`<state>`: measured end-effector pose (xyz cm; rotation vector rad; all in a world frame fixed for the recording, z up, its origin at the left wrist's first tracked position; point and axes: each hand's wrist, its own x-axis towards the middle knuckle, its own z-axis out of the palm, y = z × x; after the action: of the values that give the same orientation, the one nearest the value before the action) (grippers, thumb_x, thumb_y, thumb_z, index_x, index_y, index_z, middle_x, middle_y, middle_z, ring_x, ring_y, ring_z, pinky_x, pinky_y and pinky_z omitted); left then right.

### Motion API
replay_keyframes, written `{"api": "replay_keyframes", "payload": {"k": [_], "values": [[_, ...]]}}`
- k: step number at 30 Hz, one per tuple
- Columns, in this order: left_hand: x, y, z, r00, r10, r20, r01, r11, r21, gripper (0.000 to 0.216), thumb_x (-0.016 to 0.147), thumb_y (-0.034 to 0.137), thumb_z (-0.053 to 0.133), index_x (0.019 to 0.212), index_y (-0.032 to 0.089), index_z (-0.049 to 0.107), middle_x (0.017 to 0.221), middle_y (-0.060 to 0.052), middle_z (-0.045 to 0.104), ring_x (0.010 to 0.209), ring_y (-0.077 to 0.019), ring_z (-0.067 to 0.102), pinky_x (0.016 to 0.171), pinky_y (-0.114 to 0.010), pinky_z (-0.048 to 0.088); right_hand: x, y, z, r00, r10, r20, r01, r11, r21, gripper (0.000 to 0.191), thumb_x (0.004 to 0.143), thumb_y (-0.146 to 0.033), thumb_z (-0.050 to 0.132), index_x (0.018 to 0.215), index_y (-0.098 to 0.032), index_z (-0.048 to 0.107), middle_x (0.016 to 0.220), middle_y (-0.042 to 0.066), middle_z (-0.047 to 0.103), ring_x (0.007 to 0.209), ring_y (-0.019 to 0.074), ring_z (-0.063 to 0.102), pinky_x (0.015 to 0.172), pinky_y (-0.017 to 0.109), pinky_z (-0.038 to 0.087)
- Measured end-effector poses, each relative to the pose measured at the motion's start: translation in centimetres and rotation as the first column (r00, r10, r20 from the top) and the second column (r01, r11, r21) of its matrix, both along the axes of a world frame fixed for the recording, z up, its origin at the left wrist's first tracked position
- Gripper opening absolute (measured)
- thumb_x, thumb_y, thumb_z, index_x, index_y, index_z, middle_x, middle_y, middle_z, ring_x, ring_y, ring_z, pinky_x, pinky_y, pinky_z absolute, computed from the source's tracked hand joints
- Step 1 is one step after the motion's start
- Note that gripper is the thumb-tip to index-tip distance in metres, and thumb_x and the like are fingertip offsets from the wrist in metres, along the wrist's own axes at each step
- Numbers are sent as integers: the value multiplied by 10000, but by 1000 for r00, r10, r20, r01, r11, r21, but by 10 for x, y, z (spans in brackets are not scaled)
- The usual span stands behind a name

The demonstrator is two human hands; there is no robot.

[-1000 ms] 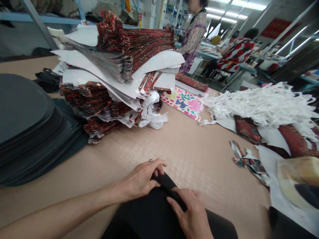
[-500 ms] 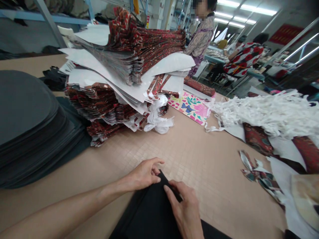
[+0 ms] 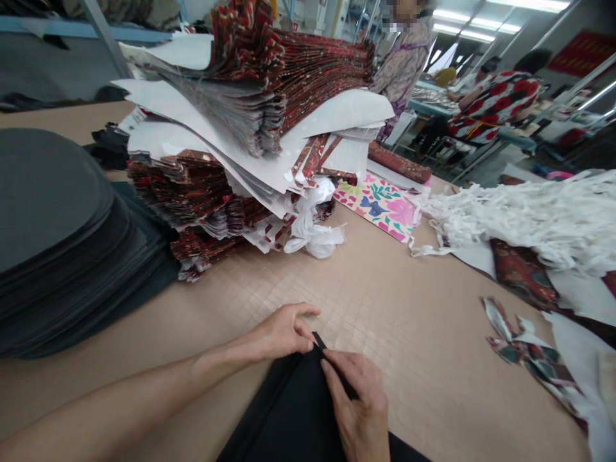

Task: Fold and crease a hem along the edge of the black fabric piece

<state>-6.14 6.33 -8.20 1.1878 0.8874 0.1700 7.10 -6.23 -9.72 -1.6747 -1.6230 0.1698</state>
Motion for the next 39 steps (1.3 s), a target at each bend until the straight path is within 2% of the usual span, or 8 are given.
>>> {"api": "replay_keyframes", "payload": {"k": [7,12,20,25,28,31,36,39], "values": [[1,2,2,1000,-7,10,8,999,-48,819,496,81,525,1300,45,376,651,5,653,501,-93,511,486,-178,384,-3,1,5,981,42,189,-67,989,131,289,835,-75,478,1068,-204,590,781,15,601,654,106,554,693,313,365],[1,5,2,1000,-21,11,21,998,-64,805,519,98,529,1302,25,360,650,-1,658,479,-90,519,526,-200,419,3,-2,-4,944,96,317,-138,984,114,336,828,-86,478,1127,-214,562,819,21,611,684,113,555,700,316,355],[2,5,12,998,-62,-27,63,998,25,765,597,214,650,1288,30,380,590,19,617,539,-117,541,533,-200,393,-3,0,-3,954,34,298,-62,995,83,280,852,-99,446,1068,-205,589,831,34,611,692,127,541,726,340,336],[4,-5,7,999,-13,-48,20,988,151,690,596,106,588,1266,102,424,675,18,620,612,-121,542,567,-197,395,7,-13,0,954,52,297,-70,996,49,301,847,-120,481,1108,-241,570,823,15,631,678,116,559,720,328,344],[2,-11,2,997,-18,-70,41,940,338,620,627,81,546,1237,164,468,703,26,616,638,-121,546,590,-200,401,20,-32,-1,972,28,232,-42,998,54,294,839,-125,503,1092,-253,578,832,14,633,687,123,579,725,334,353],[1,-13,-2,991,-56,-117,112,829,548,583,660,88,525,1230,194,475,722,30,609,645,-119,548,610,-206,413,32,-49,-2,978,16,209,-25,999,41,294,838,-124,511,1080,-274,582,834,24,634,703,143,584,715,347,358],[4,-12,-1,978,-86,-190,189,755,628,537,660,78,509,1188,177,507,706,27,604,635,-120,536,599,-208,407,43,-60,-2,931,118,345,-137,990,29,378,811,-94,518,1159,-238,552,855,42,649,713,155,598,721,349,364],[6,-11,2,968,-96,-234,230,720,655,499,659,72,504,1147,170,528,721,21,600,650,-126,532,605,-216,407,42,-62,-3,942,97,322,-112,993,28,420,829,-109,489,1218,-264,512,875,48,650,735,169,600,739,365,362]]}}
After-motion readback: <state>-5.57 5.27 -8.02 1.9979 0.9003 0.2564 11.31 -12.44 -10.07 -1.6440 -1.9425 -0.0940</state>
